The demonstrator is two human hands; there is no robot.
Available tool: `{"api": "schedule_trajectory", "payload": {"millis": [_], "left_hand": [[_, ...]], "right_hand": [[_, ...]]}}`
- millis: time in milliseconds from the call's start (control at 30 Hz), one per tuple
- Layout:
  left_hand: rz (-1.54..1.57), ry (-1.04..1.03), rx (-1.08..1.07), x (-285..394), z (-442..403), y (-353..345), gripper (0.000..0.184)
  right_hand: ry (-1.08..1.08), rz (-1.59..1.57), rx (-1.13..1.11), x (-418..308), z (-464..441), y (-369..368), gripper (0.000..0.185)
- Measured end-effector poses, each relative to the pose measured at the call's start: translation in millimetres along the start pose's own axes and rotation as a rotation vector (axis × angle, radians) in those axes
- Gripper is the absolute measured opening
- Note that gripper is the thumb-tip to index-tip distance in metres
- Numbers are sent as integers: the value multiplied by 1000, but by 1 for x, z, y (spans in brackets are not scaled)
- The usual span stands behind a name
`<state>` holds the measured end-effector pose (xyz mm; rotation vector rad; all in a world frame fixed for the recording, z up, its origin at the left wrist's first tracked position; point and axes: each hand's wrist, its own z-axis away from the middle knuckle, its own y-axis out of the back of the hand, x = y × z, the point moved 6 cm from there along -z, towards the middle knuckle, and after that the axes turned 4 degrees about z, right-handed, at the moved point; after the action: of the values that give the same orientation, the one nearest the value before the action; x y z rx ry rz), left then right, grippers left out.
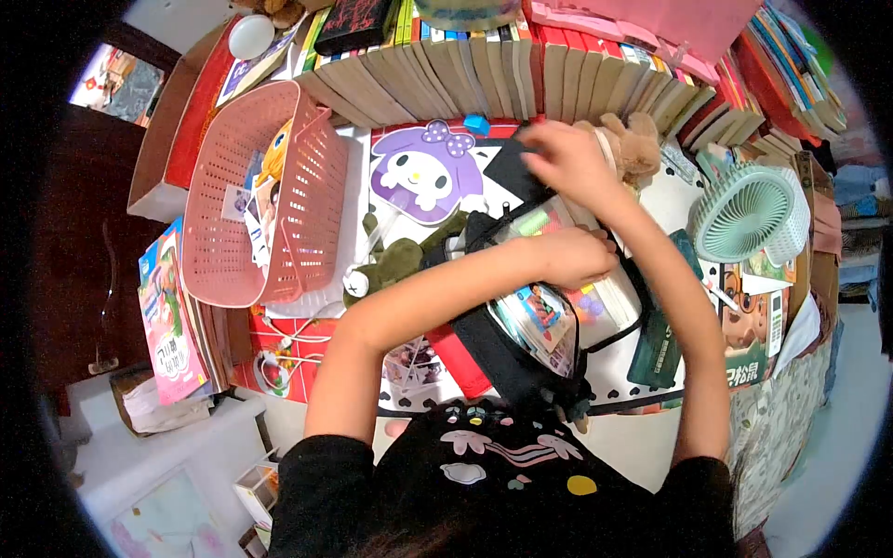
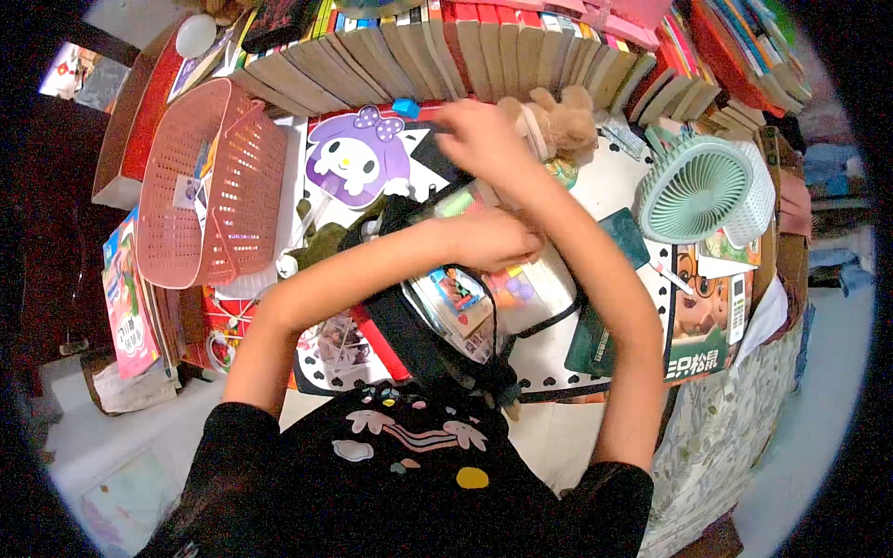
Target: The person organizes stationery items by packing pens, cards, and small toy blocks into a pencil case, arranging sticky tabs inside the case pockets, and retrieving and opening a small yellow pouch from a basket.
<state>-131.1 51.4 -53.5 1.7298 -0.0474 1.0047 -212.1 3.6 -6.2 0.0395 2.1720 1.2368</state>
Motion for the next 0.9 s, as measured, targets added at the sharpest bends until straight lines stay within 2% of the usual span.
{"api": "schedule_trajectory", "payload": {"millis": [67,133,167,233,267,333,400,467,533,567,600,633,667,700,733,767,900], "left_hand": [[17,-69,93,-8,-1,-10,22],[98,-83,142,-10,4,-12,27],[166,-70,137,-19,1,-24,31],[213,-38,113,-23,5,-24,32],[251,6,96,-27,7,-25,32],[278,-51,133,-28,3,-26,33],[179,59,54,-36,0,-35,32],[114,77,2,-22,1,-20,30],[109,9,87,-16,3,-11,21],[100,-75,143,-9,3,-3,19],[87,-151,203,-2,5,4,18],[73,-147,212,-1,6,4,17],[186,-33,82,-12,5,-7,15],[145,-49,98,-7,6,-3,14],[105,-66,114,-1,8,0,12],[100,-154,170,0,7,3,13],[133,-140,125,2,5,1,12]], "right_hand": [[-35,287,-127,6,-32,-48,20],[-213,404,-138,12,-52,-81,18],[-225,409,-138,17,-57,-92,18],[-80,566,-138,19,-63,-108,17],[-92,561,-145,27,-64,-110,17],[172,728,-72,19,-64,-105,14],[116,656,-76,20,-60,-97,14],[124,454,6,15,-47,-67,22],[59,112,91,15,-19,-23,28],[-123,-104,-21,9,4,8,31],[-154,-192,37,14,34,26,32],[-271,-136,-64,10,65,42,33],[-165,-11,-113,3,94,51,30],[-462,-260,-67,12,127,52,26],[-615,-192,-134,19,152,55,21],[-598,-184,-105,22,167,59,18],[-517,-142,-27,23,176,57,12]]}}
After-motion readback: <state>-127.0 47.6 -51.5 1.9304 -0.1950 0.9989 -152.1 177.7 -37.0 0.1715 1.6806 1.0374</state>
